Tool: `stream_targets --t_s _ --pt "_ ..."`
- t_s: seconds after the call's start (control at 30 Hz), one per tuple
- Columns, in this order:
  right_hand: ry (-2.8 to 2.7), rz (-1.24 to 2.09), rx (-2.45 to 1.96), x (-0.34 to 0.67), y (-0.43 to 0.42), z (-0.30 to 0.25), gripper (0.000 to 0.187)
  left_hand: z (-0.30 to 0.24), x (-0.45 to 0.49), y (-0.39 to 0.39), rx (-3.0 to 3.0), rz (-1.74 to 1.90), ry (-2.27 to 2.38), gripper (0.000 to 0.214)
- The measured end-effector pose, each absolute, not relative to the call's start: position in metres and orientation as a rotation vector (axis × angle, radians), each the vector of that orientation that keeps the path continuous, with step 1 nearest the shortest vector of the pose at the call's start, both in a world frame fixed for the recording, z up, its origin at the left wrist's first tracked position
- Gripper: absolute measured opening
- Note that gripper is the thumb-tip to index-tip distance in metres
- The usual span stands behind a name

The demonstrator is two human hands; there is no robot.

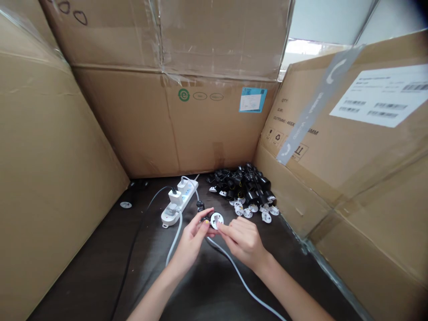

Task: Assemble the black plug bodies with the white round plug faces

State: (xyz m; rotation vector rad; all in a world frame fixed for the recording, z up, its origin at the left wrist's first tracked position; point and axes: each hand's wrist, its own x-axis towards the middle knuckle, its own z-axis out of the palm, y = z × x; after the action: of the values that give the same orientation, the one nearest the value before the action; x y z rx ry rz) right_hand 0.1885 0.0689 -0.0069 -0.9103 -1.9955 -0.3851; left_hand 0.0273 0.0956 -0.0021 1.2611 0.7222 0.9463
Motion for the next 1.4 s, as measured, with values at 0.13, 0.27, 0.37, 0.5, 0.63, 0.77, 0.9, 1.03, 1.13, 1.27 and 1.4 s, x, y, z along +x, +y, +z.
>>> stream_targets --t_s 0.13,0.27,0.37,0.5,0.63,0.77,0.9,1.03,1.13,1.27,1.4 --pt "-2.027 -0.390 -0.951 0.188 0.068 -0.006 0.017 -0.004 0.027 0.096 1.282 0.953 0.689 0.058" --pt "-2.054 -0.376 -0.974 0.188 0.069 -0.006 0.019 -0.005 0.027 0.096 1.295 0.956 0.699 0.055" --pt "-2.048 -0.334 -0.968 0.188 0.069 -0.007 0.019 -0.004 0.028 0.095 1.303 0.953 0.715 0.051" --pt "-1.911 -0.111 -0.976 0.187 0.065 -0.005 0.025 -0.003 0.028 0.095 1.313 0.964 0.728 0.048" --pt "-1.610 0.384 -1.112 0.185 0.064 0.000 0.034 -0.003 0.028 0.094 1.314 0.943 0.729 0.045" --pt "-1.450 0.949 -1.118 0.185 0.070 0.002 0.035 -0.004 0.029 0.092 1.325 0.937 0.700 0.043" --pt "-1.342 1.207 -1.083 0.185 0.074 0.002 0.037 -0.007 0.028 0.092 1.400 0.910 0.712 0.041" --pt "-1.307 1.238 -1.093 0.187 0.075 0.001 0.035 -0.011 0.028 0.092 1.448 0.857 0.727 0.047" --pt "-1.308 1.301 -1.070 0.187 0.075 -0.001 0.040 -0.013 0.028 0.091 1.450 0.864 0.704 0.047" --pt "-1.305 1.351 -1.068 0.185 0.076 -0.003 0.044 -0.013 0.028 0.089 1.440 0.889 0.701 0.040" --pt "-1.268 1.280 -1.043 0.182 0.078 -0.008 0.038 -0.010 0.029 0.087 1.449 0.868 0.680 0.036"
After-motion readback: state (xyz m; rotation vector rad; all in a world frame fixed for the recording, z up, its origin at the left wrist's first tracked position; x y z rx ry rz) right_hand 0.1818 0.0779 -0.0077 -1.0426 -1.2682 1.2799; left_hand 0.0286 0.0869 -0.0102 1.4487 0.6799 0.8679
